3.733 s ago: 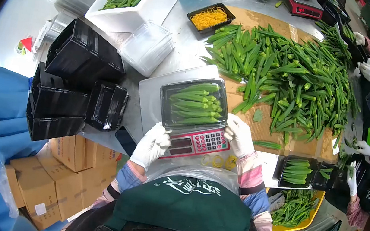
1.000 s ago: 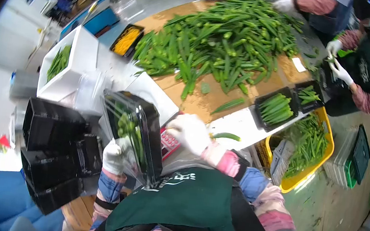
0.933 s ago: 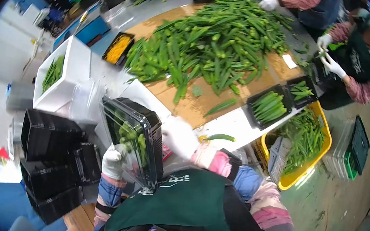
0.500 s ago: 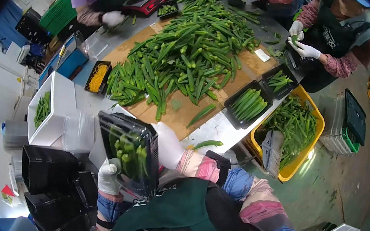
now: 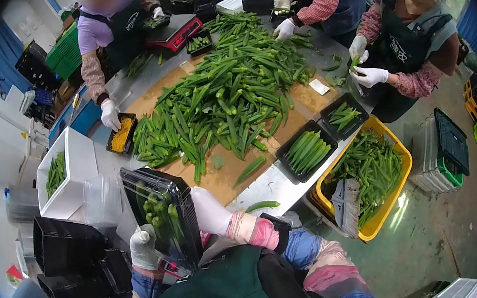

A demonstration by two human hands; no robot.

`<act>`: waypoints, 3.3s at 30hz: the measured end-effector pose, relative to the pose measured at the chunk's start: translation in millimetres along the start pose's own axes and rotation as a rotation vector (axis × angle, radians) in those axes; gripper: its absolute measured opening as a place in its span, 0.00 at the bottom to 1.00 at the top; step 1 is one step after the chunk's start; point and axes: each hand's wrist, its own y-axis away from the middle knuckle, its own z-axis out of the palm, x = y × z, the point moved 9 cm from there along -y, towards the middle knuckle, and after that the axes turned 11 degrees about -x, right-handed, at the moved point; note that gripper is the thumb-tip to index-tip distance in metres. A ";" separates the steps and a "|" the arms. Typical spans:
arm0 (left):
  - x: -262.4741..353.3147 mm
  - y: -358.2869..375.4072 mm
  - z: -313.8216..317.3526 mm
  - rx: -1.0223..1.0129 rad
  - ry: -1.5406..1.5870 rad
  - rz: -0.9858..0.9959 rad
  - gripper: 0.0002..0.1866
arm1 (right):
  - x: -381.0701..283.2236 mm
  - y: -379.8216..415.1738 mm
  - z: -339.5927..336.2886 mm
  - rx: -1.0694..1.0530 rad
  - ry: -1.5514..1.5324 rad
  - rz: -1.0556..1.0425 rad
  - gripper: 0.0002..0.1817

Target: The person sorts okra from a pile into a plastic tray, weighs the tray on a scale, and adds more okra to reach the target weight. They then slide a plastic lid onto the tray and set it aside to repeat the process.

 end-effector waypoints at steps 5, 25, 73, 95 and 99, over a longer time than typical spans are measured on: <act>-8.2 0.5 -11.0 -0.049 0.018 -0.037 0.41 | 17.0 7.8 3.7 -0.011 0.165 -0.023 0.11; 5.6 -15.5 96.2 -0.216 -0.087 -0.170 0.50 | 23.4 16.5 -26.5 -0.095 -0.313 0.090 0.13; 211.7 -434.2 -298.6 0.284 -0.145 0.074 0.24 | 127.7 189.3 -319.3 0.817 0.588 0.865 0.10; 82.8 -356.0 -113.1 0.536 -0.639 0.341 0.14 | 234.0 248.3 -396.9 0.572 0.773 0.907 0.07; -73.1 -319.4 16.3 0.130 -0.256 -0.171 0.09 | 242.7 263.9 -375.9 0.533 0.519 0.929 0.14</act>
